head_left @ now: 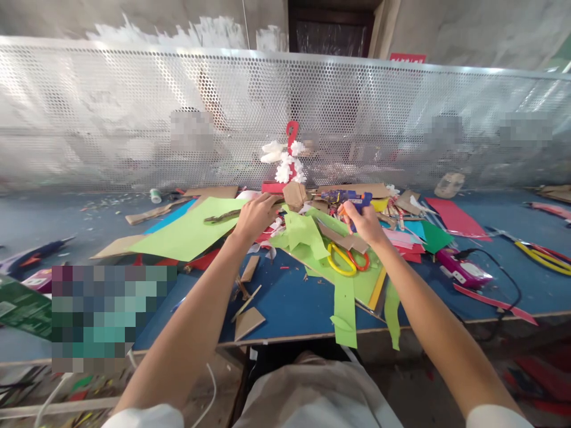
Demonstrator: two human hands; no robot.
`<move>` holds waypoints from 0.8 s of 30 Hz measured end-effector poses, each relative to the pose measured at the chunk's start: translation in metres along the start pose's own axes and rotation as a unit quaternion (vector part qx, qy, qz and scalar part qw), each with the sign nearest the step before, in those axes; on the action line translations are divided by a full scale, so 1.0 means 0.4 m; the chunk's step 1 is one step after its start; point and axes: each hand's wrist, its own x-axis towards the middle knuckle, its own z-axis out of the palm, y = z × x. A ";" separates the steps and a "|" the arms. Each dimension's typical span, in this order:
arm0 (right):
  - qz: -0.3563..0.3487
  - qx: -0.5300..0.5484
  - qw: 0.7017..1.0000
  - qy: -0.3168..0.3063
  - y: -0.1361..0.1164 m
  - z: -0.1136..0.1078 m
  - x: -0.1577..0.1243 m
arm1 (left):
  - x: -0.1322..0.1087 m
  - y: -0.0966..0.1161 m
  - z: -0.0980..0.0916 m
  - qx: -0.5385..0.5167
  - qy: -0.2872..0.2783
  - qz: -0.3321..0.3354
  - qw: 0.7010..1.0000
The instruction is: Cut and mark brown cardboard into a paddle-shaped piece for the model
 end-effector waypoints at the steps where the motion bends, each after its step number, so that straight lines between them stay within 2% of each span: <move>1: 0.025 0.048 0.998 -0.007 -0.004 -0.001 0.000 | 0.000 -0.002 -0.002 -0.003 -0.003 -0.010 1.000; 4: 0.056 0.135 0.989 -0.025 -0.017 -0.005 0.000 | 0.000 -0.014 -0.001 -0.011 -0.010 -0.037 0.999; 7: 0.069 0.157 0.984 -0.038 -0.023 -0.009 0.000 | -0.003 -0.036 0.007 -0.012 0.001 -0.042 0.999; 13: 0.083 0.137 0.987 -0.017 0.002 -0.002 0.009 | -0.010 -0.065 0.020 0.031 0.004 -0.019 0.999; 19: 0.090 0.119 0.989 0.002 0.024 0.008 0.015 | -0.014 -0.057 0.023 0.080 0.030 -0.073 0.994; 24: 0.104 0.082 0.991 0.004 0.032 0.010 0.018 | -0.022 -0.062 0.026 0.084 0.046 -0.086 0.992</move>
